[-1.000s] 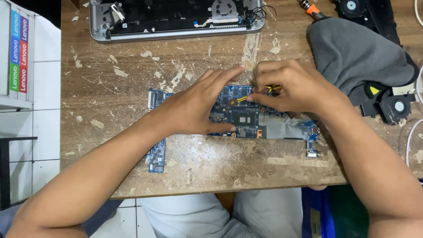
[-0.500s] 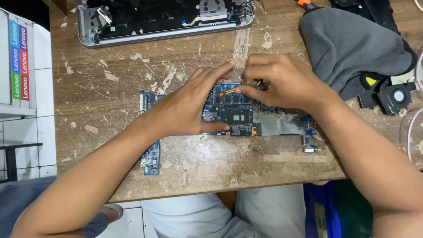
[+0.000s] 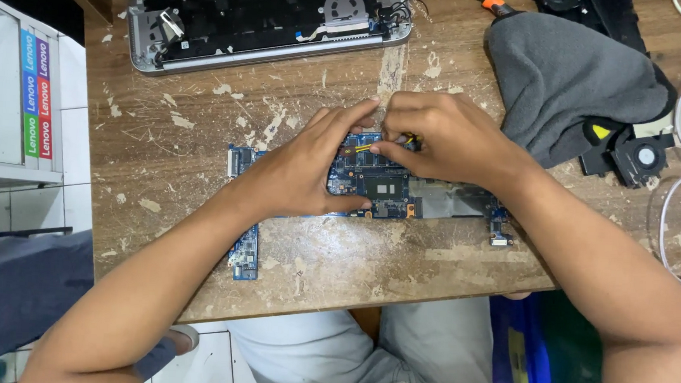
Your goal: Inspecting and cleaning the RAM interface pins on a laptop motherboard using a small plastic tool.
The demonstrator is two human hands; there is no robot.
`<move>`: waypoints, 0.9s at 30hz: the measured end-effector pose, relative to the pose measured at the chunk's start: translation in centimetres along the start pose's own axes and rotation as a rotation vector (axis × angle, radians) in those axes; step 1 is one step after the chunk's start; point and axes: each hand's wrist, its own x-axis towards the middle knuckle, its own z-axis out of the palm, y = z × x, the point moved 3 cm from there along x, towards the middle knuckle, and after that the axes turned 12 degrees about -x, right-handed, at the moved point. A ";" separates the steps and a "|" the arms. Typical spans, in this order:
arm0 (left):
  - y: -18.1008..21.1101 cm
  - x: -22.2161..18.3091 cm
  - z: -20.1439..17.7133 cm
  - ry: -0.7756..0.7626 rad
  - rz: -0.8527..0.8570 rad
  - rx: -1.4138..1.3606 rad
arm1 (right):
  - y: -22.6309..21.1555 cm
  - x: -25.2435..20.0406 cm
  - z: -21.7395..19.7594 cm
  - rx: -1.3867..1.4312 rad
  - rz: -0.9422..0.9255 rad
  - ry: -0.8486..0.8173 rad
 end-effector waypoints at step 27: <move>0.0 0.0 -0.1 0.011 0.018 -0.016 | -3.3 -0.1 0.3 0.240 0.138 -0.300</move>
